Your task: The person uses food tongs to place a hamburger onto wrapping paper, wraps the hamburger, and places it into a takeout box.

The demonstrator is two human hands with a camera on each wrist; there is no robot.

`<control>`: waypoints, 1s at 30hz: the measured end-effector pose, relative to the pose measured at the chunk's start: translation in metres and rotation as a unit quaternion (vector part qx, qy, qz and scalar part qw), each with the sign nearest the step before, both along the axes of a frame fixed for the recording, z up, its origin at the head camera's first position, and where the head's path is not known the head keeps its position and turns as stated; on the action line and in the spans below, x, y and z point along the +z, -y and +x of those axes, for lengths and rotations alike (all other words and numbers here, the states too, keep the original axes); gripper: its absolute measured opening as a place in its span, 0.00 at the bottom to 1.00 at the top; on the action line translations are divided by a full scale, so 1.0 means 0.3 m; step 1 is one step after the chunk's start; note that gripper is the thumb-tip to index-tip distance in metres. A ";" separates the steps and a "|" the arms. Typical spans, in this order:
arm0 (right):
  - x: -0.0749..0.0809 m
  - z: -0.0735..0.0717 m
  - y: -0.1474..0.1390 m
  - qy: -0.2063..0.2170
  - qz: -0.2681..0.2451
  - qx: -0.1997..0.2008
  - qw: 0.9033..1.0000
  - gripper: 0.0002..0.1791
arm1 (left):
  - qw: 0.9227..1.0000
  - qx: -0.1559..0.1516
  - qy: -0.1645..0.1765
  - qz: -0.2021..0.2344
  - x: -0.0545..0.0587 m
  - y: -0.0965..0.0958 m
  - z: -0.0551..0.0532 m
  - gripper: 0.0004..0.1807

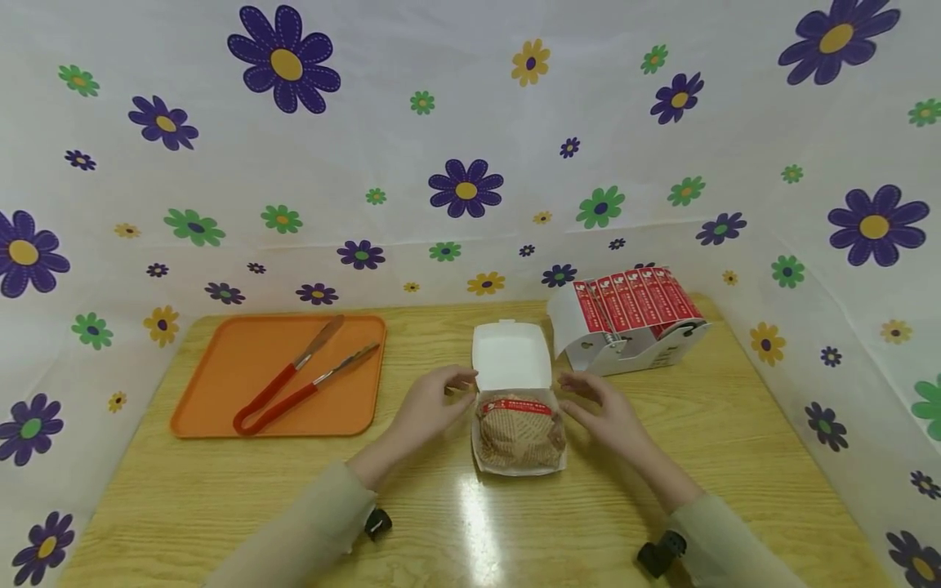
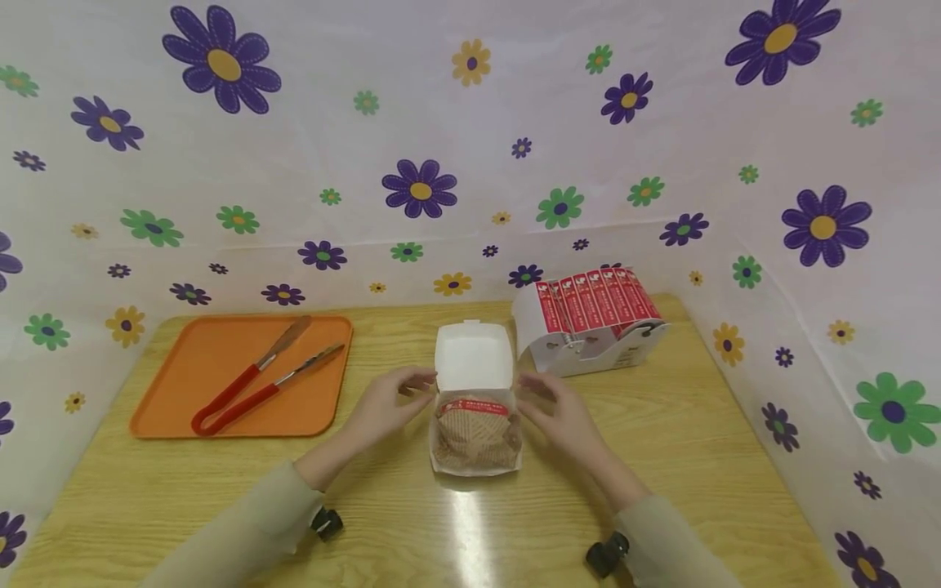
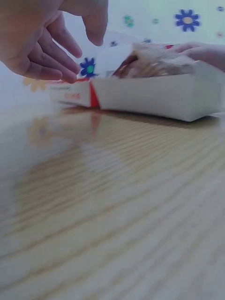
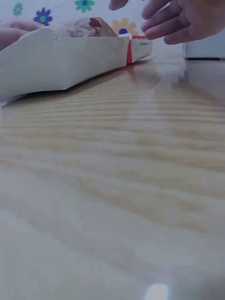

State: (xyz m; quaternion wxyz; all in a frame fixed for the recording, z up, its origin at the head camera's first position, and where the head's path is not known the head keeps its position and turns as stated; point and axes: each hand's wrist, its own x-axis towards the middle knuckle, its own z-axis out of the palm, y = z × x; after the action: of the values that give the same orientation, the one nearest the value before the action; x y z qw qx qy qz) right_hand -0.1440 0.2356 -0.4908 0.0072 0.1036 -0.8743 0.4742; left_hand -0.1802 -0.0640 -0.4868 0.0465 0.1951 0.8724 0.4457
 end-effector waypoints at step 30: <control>0.038 -0.088 0.092 0.145 -0.096 -0.090 0.981 0.27 | 0.971 0.095 0.145 0.167 -0.027 -0.039 -0.118 0.19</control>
State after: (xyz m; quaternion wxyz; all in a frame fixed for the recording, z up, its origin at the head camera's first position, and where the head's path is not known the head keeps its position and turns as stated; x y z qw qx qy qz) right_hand -0.1702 0.2080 -0.4794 -0.0669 -0.0470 -0.8220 0.5637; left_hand -0.2155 -0.0522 -0.4948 0.0970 0.0495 0.7843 0.6108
